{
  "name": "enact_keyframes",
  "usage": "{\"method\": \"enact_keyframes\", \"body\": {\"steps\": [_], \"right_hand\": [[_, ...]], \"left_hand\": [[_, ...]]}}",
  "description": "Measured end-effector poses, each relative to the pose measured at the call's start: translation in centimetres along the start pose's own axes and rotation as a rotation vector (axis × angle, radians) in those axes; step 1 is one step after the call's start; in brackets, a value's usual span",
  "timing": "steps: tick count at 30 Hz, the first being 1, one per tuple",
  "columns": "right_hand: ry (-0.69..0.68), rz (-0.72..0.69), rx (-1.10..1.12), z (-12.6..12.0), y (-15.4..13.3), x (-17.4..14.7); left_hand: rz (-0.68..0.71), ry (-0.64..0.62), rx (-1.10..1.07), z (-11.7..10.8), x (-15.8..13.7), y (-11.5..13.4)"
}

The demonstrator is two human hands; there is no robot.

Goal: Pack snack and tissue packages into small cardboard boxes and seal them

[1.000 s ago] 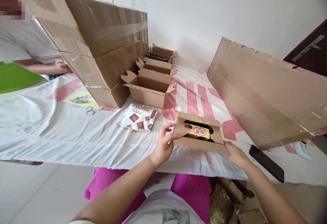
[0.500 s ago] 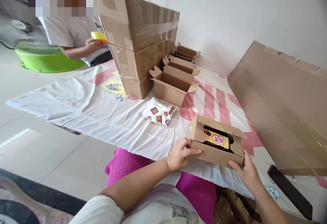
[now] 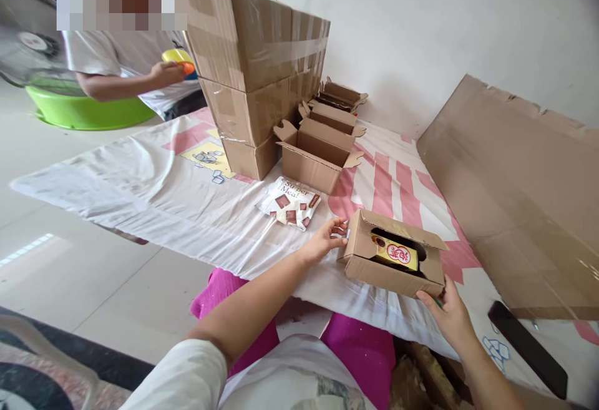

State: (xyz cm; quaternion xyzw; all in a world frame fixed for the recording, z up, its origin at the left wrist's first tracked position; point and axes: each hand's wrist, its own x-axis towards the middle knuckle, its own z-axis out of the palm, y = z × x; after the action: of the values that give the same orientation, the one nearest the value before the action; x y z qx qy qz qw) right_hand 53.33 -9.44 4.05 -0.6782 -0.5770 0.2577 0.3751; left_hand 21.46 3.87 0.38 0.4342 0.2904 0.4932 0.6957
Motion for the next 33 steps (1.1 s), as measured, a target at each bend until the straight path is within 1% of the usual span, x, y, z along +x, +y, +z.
{"method": "enact_keyframes", "body": {"steps": [3, 12, 18, 27, 30, 33], "right_hand": [[0.002, -0.013, -0.007, 0.0, 0.4, 0.1], [0.001, -0.014, 0.000, 0.2, 0.8, 0.3], [-0.009, -0.010, 0.015, 0.1, 0.5, 0.4], [-0.011, -0.030, 0.018, 0.4, -0.2, 0.7], [-0.015, -0.050, 0.015, 0.5, -0.1, 0.7], [-0.003, -0.073, 0.001, 0.7, 0.3, 0.4]], "left_hand": [[-0.029, 0.000, -0.051, 0.0, 0.2, -0.4], [-0.065, 0.038, -0.078, 0.3, 0.3, -0.9], [-0.072, 0.074, -0.045, 0.5, 0.3, -0.6], [-0.127, 0.125, 0.024, 0.9, 2.2, -0.3], [-0.122, 0.150, 0.009, 1.2, 1.6, 0.1], [-0.081, 0.189, -0.032, 1.4, -0.3, 0.7]]}}
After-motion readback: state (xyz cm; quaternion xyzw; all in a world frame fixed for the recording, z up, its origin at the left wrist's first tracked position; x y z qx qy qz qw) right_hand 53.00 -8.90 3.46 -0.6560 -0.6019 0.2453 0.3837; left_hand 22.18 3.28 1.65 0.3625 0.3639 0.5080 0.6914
